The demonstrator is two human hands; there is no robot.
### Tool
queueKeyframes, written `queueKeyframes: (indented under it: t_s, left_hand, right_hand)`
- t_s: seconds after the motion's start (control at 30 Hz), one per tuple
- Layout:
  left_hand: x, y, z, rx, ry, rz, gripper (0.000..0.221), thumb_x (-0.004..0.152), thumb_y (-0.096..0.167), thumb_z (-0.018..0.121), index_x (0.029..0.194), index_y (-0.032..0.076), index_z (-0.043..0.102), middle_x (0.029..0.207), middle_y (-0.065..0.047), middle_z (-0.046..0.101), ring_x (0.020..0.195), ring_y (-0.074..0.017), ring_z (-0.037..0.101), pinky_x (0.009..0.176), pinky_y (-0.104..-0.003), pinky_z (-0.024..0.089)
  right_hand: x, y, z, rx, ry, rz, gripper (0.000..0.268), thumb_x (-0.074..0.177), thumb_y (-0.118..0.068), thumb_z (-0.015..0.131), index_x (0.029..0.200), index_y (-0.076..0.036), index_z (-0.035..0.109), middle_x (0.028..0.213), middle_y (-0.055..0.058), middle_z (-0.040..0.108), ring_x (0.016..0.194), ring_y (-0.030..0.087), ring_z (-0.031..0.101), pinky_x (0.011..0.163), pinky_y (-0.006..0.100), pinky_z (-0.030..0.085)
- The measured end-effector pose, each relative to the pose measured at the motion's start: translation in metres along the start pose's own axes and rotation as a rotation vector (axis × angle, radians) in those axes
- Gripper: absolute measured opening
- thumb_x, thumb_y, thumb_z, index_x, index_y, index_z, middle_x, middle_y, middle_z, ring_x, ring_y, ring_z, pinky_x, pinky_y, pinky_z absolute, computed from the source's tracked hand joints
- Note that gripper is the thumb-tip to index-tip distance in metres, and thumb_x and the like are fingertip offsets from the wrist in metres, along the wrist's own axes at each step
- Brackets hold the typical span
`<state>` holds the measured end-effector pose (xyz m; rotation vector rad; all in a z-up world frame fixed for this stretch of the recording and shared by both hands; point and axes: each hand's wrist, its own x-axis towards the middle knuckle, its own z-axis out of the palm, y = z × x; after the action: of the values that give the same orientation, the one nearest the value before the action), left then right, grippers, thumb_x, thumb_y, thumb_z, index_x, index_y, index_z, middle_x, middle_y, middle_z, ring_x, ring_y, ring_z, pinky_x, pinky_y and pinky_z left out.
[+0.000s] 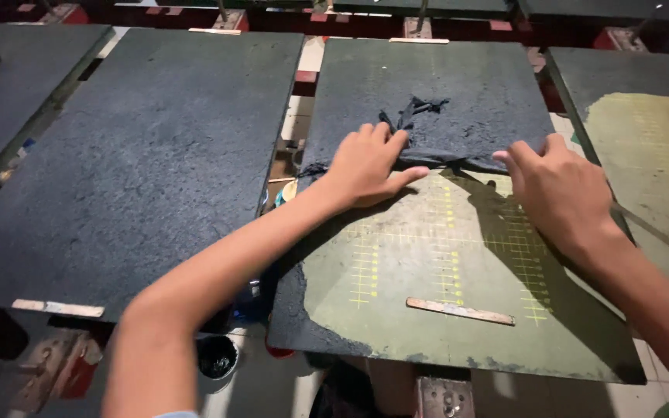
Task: Scraping and peeling dried ink or adhesive from a screen printing platen using a metal ruler.
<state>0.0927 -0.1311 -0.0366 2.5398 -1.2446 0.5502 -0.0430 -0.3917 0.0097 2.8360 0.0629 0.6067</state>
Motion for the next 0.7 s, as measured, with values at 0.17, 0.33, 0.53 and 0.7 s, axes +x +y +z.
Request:
queueKeyframes:
  t_s: [0.17,0.33,0.53,0.7]
  left_hand:
    - [0.037,-0.003,0.023,-0.092,-0.116,-0.018,0.079,0.095,0.073,0.041,0.134,0.005,0.046,0.083,-0.014,0.065,0.059,-0.0334,0.061,0.043,-0.046,0.046]
    - [0.053,-0.023,0.016,-0.217,-0.246,0.194,0.053,0.101,0.065,0.05,0.094,0.012,0.044,0.063,-0.014,0.057,0.053,-0.0372,0.054,0.049,-0.046,0.041]
    - [0.054,-0.03,0.019,-0.318,-0.253,0.215,0.05,0.105,0.051,0.056,0.076,0.011,0.047,0.057,-0.012,0.052,0.049,-0.0333,0.047,0.049,-0.044,0.036]
    - [0.059,-0.027,0.013,-0.306,-0.299,0.186,0.055,0.103,0.057,0.054,0.077,0.008,0.054,0.061,-0.012,0.061,0.053,-0.0333,0.056,0.052,-0.047,0.045]
  right_hand:
    - [-0.004,-0.006,-0.009,0.02,-0.046,0.042,0.034,0.116,-0.044,0.05,0.112,-0.014,0.066,0.075,0.012,0.055,0.046,0.029,0.056,0.038,0.042,0.049]
    - [0.002,-0.02,-0.062,0.171,-0.446,0.272,0.043,0.112,-0.05,0.038,0.114,-0.017,0.066,0.092,0.015,0.068,0.079,0.042,0.07,0.064,0.052,0.056]
    - [0.001,-0.036,-0.088,0.115,-0.683,0.262,0.039,0.107,-0.051,0.038,0.128,-0.035,0.066,0.108,-0.005,0.074,0.087,0.015,0.074,0.058,0.031,0.062]
    - [-0.004,-0.057,-0.037,0.177,-0.321,-0.139,0.032,0.104,-0.041,0.049,0.133,-0.032,0.061,0.077,0.008,0.061,0.038,0.021,0.052,0.03,0.036,0.048]
